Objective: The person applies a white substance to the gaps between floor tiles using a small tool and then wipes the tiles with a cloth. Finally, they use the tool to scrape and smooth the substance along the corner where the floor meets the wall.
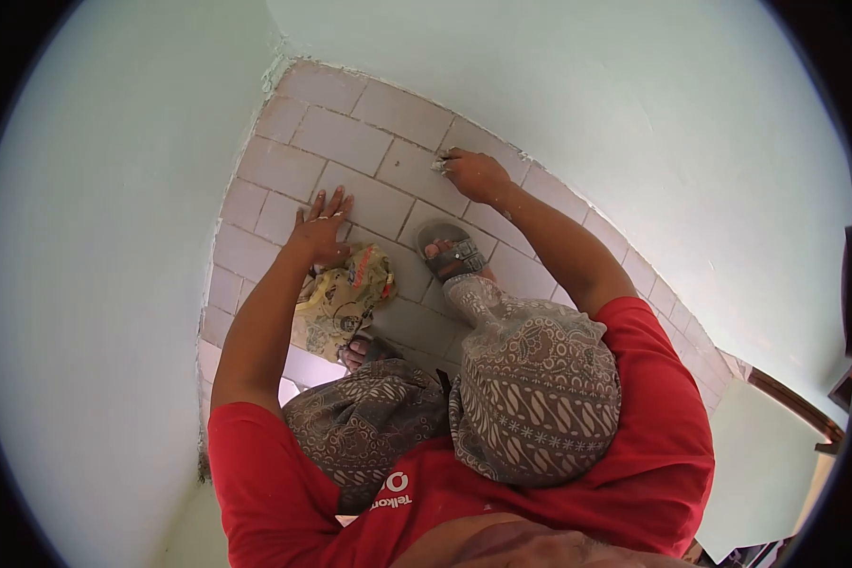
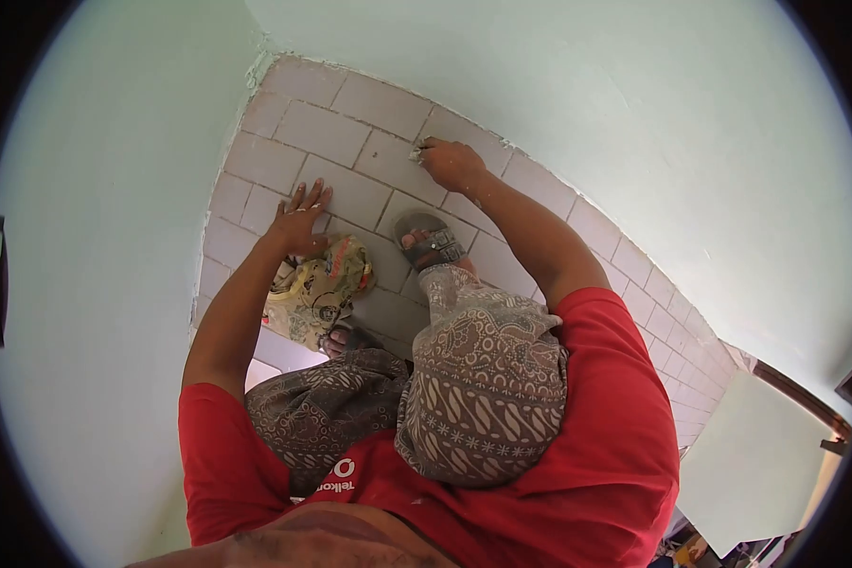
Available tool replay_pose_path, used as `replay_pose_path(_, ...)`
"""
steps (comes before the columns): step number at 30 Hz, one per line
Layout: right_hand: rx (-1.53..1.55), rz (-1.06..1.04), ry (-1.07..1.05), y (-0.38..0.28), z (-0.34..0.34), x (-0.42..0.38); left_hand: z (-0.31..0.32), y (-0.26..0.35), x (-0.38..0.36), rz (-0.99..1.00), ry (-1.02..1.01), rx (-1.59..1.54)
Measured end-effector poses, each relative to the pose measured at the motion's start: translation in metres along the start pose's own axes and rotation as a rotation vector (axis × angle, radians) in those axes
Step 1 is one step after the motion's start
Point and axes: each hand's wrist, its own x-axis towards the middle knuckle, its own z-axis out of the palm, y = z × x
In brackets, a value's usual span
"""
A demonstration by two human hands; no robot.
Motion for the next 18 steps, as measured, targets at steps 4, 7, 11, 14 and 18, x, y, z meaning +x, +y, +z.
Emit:
replay_pose_path(4,0.024,-0.008,0.044,0.013,0.014,-0.046,0.004,-0.006,-0.004,0.041,-0.049,-0.032)
replay_pose_path(7,0.023,-0.043,0.005,0.015,0.005,-0.038,-0.004,-0.002,-0.004,0.049,-0.054,-0.026)
replay_pose_path(11,-0.086,-0.054,-0.024,0.005,-0.026,0.004,-0.013,0.008,-0.006,0.040,-0.051,-0.031)
replay_pose_path(14,-0.058,-0.065,0.060,0.011,0.001,-0.029,-0.011,-0.006,0.001,0.090,-0.042,-0.102)
replay_pose_path(18,-0.062,-0.007,0.113,-0.004,0.030,-0.078,-0.022,-0.007,0.008,0.086,-0.121,-0.138)
